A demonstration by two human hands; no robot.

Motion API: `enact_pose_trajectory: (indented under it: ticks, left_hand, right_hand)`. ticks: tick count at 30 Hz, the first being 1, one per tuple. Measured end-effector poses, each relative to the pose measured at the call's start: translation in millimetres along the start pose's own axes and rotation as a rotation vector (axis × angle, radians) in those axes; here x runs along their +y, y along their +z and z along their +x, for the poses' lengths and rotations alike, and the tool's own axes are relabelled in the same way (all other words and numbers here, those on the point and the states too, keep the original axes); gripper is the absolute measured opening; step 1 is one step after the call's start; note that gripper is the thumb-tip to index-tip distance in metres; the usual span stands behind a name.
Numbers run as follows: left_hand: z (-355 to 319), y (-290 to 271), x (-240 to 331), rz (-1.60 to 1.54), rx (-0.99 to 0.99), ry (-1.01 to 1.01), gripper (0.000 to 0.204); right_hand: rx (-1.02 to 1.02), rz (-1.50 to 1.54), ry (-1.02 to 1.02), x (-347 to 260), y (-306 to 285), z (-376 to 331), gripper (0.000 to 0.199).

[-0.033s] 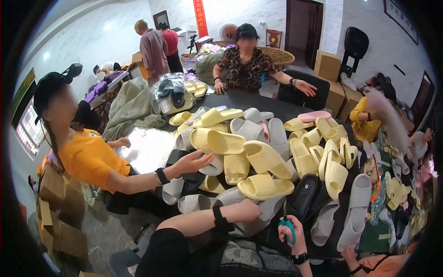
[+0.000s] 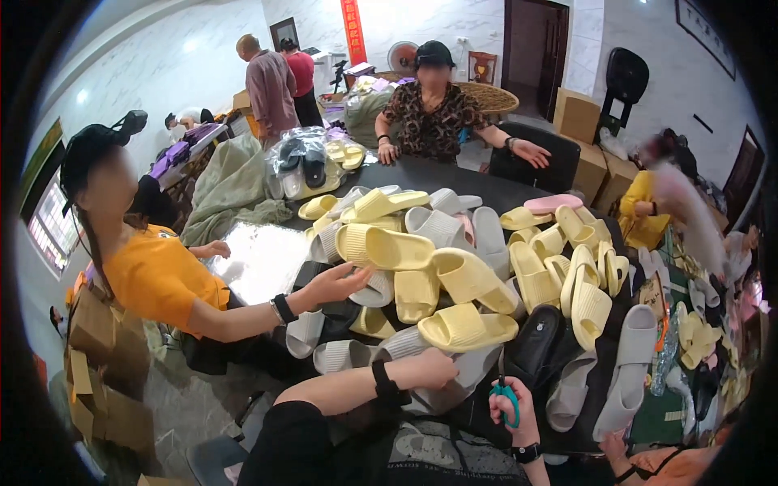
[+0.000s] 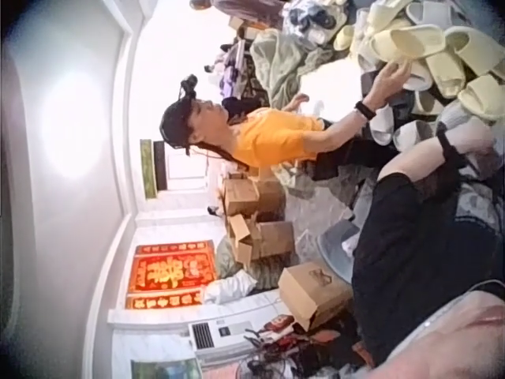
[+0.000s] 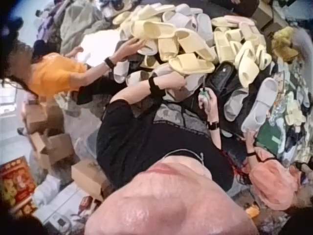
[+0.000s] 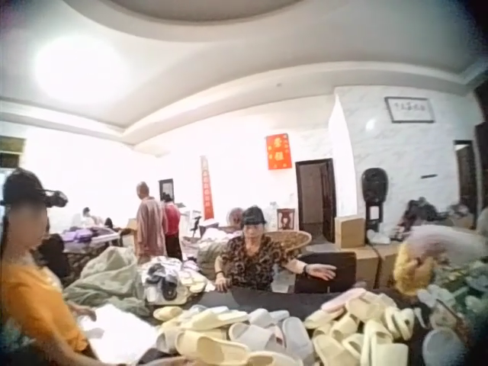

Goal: The recorder is inspecting and trimming excess material from a large pile of finished sandals and slides at a manufacturing table.

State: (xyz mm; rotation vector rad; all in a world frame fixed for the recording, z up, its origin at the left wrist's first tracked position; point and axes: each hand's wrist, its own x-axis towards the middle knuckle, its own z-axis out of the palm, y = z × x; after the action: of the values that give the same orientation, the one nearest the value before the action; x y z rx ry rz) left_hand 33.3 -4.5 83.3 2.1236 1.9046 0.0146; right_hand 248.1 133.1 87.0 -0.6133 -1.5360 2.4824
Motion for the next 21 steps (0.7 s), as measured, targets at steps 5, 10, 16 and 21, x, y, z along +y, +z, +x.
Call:
enact_pose_trajectory:
  ticks: [5,10,16,21]
  left_hand:
    - [-4.9,-15.0,-2.5,-0.07,-0.051,-0.053,0.026]
    - [8.8,-38.1,-13.4,-0.325,0.003,-0.078,0.03]
    - [46.6,-53.9,-21.4,-0.894,0.139,-0.164,0.039]
    - [64.4,-59.1,-7.8,-1.113,0.254,-0.288,0.034]
  right_hand:
    - [-0.028,-0.01,-0.002,-4.5,4.8,2.9,0.028]
    - [-0.025,0.017,-0.114,-19.0,6.2,4.8,0.034]
    - [0.078,0.01,-0.339,-50.6,-5.9,-6.7,0.045]
    - [0.15,0.067,-0.589,-72.8,-29.9,-35.7,0.057]
